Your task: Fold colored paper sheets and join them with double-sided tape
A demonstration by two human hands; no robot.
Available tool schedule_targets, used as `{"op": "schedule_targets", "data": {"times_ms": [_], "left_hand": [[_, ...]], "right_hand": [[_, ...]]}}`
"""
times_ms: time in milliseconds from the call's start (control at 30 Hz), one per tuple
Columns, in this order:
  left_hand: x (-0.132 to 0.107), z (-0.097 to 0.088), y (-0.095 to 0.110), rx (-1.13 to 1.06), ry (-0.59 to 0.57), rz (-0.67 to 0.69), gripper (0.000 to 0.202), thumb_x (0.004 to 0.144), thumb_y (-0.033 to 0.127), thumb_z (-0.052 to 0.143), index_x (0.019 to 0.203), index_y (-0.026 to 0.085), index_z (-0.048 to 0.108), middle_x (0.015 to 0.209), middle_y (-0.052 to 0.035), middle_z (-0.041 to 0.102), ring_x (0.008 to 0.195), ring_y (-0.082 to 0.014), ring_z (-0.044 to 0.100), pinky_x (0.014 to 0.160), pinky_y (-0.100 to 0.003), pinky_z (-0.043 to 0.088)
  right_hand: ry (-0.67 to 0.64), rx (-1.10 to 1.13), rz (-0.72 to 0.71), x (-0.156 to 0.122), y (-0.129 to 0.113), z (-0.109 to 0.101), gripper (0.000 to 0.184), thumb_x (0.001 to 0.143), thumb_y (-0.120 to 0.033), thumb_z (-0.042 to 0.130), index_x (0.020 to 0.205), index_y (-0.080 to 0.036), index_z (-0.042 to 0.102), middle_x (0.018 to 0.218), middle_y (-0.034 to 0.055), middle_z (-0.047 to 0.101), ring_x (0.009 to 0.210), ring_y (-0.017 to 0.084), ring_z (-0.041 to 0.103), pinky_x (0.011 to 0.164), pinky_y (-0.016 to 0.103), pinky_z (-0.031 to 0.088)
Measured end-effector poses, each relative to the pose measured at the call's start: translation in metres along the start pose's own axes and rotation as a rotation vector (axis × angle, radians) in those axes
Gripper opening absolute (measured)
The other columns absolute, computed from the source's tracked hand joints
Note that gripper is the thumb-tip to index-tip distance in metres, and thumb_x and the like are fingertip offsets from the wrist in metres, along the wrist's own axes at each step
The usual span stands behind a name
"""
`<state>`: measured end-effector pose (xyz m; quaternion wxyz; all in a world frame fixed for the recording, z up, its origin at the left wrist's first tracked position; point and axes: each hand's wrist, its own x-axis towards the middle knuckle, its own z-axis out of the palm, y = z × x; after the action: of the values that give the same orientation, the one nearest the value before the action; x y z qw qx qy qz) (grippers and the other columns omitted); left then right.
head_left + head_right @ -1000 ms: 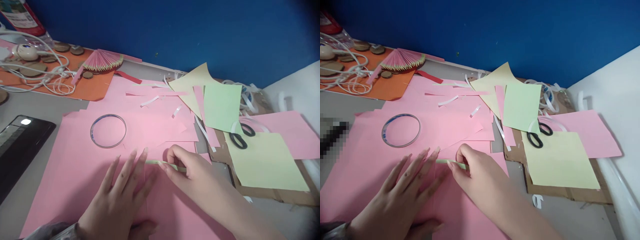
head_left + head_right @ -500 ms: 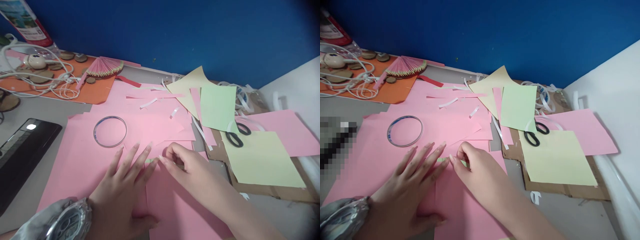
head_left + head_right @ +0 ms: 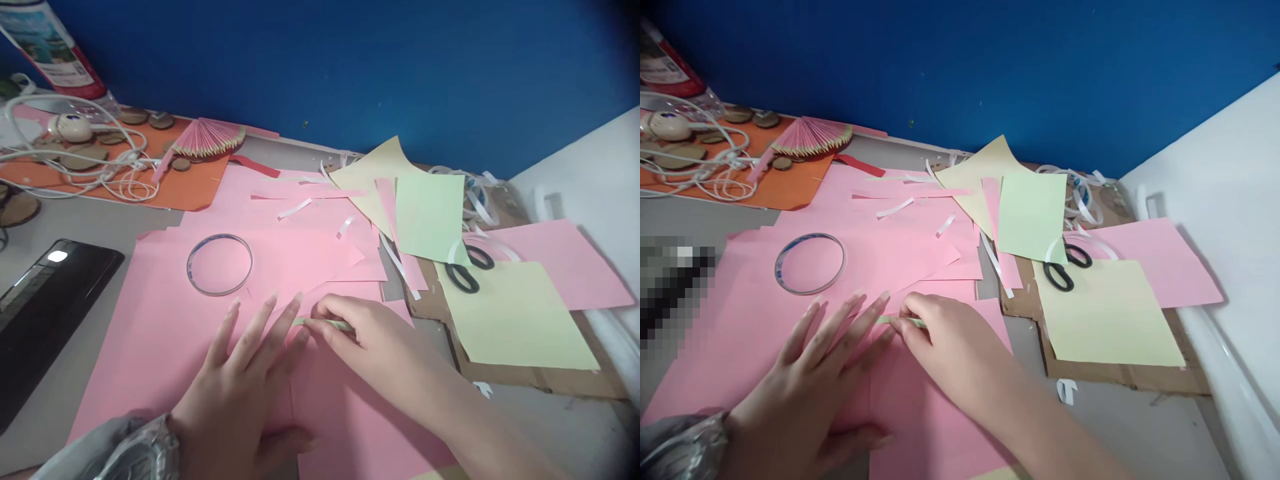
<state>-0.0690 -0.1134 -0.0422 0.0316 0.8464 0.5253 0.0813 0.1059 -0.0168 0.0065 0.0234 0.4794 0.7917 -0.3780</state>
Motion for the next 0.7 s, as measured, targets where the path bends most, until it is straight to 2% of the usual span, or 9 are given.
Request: {"op": "schedule_targets", "data": {"times_ms": [133,333,600,700], "left_hand": [[-0.002,-0.001,0.003,0.03,0.025,-0.023,0.077,0.077,0.067,0.042,0.135,0.017,0.042,0.146,-0.015,0.032,0.137,-0.0332,0.019,0.109,-0.056,0.004],[0.003,0.0,0.004,-0.027,0.016,-0.112,0.086,0.069,0.078,0.038,0.127,0.016,0.052,0.146,-0.023,0.028,0.136,-0.0379,0.02,0.105,-0.062,0.009],[0.002,-0.001,0.001,-0.025,-0.037,-0.061,0.082,0.073,0.076,0.036,0.127,0.017,0.052,0.145,-0.0233,0.029,0.137,-0.0379,0.017,0.105,-0.062,0.008],[0.003,-0.002,0.004,-0.033,-0.037,-0.092,0.082,0.072,0.076,0.037,0.127,0.017,0.052,0.145,-0.0223,0.031,0.137,-0.0363,0.017,0.106,-0.062,0.008]], "right_hand": [[-0.01,0.001,-0.032,0.001,-0.001,0.002,0.027,0.093,-0.028,0.038,0.067,-0.021,0.036,0.058,-0.0078,0.045,0.052,0.008,0.04,0.046,0.023,0.023],[-0.058,0.057,-0.016,-0.001,-0.004,0.006,0.025,0.094,-0.032,0.035,0.073,-0.023,0.046,0.062,-0.0086,0.051,0.053,0.008,0.043,0.047,0.022,0.026],[-0.123,0.169,-0.107,0.002,-0.01,0.008,0.021,0.094,-0.024,0.038,0.078,-0.024,0.053,0.072,-0.0081,0.059,0.064,0.008,0.05,0.053,0.023,0.029],[-0.132,0.185,-0.111,0.003,-0.011,0.008,0.022,0.094,-0.023,0.038,0.077,-0.023,0.052,0.072,-0.0082,0.058,0.065,0.008,0.051,0.054,0.023,0.03]]}}
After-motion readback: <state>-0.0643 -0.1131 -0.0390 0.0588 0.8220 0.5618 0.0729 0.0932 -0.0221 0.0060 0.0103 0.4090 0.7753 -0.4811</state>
